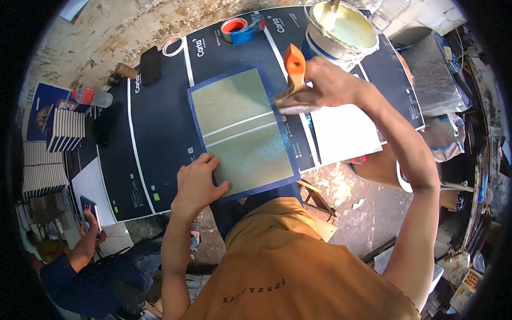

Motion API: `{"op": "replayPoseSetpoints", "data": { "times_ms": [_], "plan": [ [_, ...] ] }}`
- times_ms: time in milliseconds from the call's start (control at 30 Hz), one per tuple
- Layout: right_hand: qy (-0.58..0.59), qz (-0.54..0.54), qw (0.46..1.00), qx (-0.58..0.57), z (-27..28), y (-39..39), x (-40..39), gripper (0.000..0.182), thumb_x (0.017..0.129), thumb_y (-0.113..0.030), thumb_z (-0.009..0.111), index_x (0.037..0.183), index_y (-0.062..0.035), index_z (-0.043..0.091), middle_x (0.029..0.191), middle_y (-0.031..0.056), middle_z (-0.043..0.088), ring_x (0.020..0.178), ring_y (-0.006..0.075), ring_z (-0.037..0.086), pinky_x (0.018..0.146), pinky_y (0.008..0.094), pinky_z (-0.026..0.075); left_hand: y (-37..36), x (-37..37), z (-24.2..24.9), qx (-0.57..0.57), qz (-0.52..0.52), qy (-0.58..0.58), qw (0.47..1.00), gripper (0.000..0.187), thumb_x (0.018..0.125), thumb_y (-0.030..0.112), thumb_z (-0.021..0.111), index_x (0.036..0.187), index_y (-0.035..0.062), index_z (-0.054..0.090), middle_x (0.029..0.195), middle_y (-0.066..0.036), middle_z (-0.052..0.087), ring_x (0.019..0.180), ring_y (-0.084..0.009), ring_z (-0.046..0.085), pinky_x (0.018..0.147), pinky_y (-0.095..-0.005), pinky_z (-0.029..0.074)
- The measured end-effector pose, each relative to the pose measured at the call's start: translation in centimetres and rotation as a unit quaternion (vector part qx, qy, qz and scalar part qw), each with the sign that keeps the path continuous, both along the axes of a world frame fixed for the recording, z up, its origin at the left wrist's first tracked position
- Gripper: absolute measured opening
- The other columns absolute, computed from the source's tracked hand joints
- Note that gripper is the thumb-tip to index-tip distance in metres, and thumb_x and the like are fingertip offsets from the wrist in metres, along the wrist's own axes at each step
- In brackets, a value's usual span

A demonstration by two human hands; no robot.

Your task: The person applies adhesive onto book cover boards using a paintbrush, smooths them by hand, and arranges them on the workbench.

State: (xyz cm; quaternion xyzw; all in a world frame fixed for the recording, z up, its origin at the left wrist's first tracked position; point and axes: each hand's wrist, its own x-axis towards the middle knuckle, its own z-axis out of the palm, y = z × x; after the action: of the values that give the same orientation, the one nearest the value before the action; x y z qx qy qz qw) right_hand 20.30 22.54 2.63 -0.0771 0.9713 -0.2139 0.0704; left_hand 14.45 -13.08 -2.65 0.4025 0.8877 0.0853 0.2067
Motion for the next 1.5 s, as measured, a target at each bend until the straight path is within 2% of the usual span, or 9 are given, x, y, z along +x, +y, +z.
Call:
{"op": "replayPoseSetpoints", "data": {
  "times_ms": [133,300,500,700,833,1033,1233,1367,1500],
  "plan": [
    [0.210,0.035,0.975,-0.068,0.5,-1.4,-1.5,0.027,0.085,-0.027,0.075,0.100,-0.0062,0.069,0.089,0.0129,0.067,0.081,0.0310,0.065,0.075,0.0407,0.051,0.2,0.1,-0.5,0.026,0.005,0.006,1.000,0.041,0.068,0.026,0.077,0.100,0.0033,0.069,0.104,-0.010,0.064,0.092,-0.0287,0.067,0.078,-0.0473,0.047],
    [0.084,0.092,0.990,-0.061,-2.7,-4.4,-5.4,0.031,0.086,-0.033,0.072,0.092,-0.0029,0.066,0.075,0.0158,0.064,0.070,0.0366,0.062,0.063,0.0450,0.047,0.5,0.2,-0.5,-0.002,0.009,0.023,1.000,0.046,0.064,0.028,0.076,0.103,0.0036,0.072,0.107,-0.009,0.067,0.088,-0.0293,0.068,0.077,-0.0437,0.048],
    [-0.041,-0.023,0.993,0.110,2.4,0.7,0.0,0.024,0.085,-0.024,0.074,0.099,-0.0076,0.065,0.099,0.0129,0.060,0.091,0.0342,0.057,0.085,0.0413,0.046,0.2,0.3,-0.4,0.007,0.016,0.015,1.000,0.044,0.063,0.028,0.076,0.100,0.0040,0.072,0.102,-0.009,0.065,0.094,-0.0288,0.066,0.079,-0.0452,0.047],
    [0.225,-0.074,0.971,-0.038,2.8,0.4,-0.9,0.021,0.086,-0.019,0.071,0.096,-0.0011,0.067,0.089,0.0151,0.067,0.084,0.0299,0.066,0.075,0.0384,0.051,0.3,0.3,-0.3,-0.003,-0.012,0.028,1.000,0.039,0.065,0.027,0.079,0.094,0.0013,0.070,0.099,-0.011,0.064,0.096,-0.0286,0.065,0.083,-0.0499,0.047],
    [0.109,-0.027,0.978,-0.178,-1.3,-2.8,-6.6,0.022,0.085,-0.021,0.073,0.096,-0.0026,0.067,0.084,0.0147,0.066,0.080,0.0252,0.065,0.074,0.0368,0.050,-0.3,0.3,-1.2,0.009,0.016,0.017,1.000,0.038,0.064,0.027,0.075,0.093,0.0025,0.070,0.101,-0.012,0.064,0.099,-0.0305,0.064,0.084,-0.0507,0.046],
    [0.142,-0.105,0.984,0.006,0.1,1.3,-12.8,0.030,0.088,-0.033,0.069,0.104,-0.0074,0.073,0.096,0.0135,0.073,0.088,0.0254,0.070,0.077,0.0359,0.053,-0.7,1.1,-0.8,0.010,0.055,-0.005,0.998,0.039,0.069,0.028,0.083,0.097,0.0041,0.071,0.109,-0.010,0.063,0.106,-0.0282,0.062,0.093,-0.0548,0.046],
    [-0.005,0.090,0.975,-0.202,-1.7,-6.2,-15.3,0.030,0.088,-0.030,0.071,0.104,-0.0054,0.067,0.106,0.0119,0.066,0.104,0.0242,0.058,0.095,0.0358,0.042,-1.2,0.5,-2.1,0.036,0.025,-0.002,0.999,0.036,0.066,0.026,0.075,0.094,0.0031,0.070,0.110,-0.013,0.063,0.105,-0.0314,0.062,0.087,-0.0542,0.046],
    [0.105,0.015,0.993,0.055,-2.7,-6.7,-22.4,0.029,0.081,-0.031,0.068,0.087,-0.0033,0.072,0.073,0.0213,0.064,0.066,0.0256,0.066,0.059,0.0401,0.049,-0.9,0.6,-2.2,0.030,0.043,-0.004,0.999,0.038,0.063,0.028,0.074,0.092,0.0040,0.070,0.105,-0.014,0.064,0.100,-0.0337,0.064,0.084,-0.0539,0.047],
    [0.073,0.158,0.950,-0.258,-2.6,-11.0,-20.3,0.029,0.081,-0.030,0.071,0.086,-0.0018,0.072,0.078,0.0213,0.069,0.072,0.0246,0.069,0.065,0.0400,0.052,-0.8,0.9,-2.2,0.024,0.057,0.012,0.998,0.042,0.062,0.030,0.073,0.096,0.0051,0.071,0.106,-0.013,0.065,0.098,-0.0339,0.065,0.081,-0.0519,0.048]
  ]
}}
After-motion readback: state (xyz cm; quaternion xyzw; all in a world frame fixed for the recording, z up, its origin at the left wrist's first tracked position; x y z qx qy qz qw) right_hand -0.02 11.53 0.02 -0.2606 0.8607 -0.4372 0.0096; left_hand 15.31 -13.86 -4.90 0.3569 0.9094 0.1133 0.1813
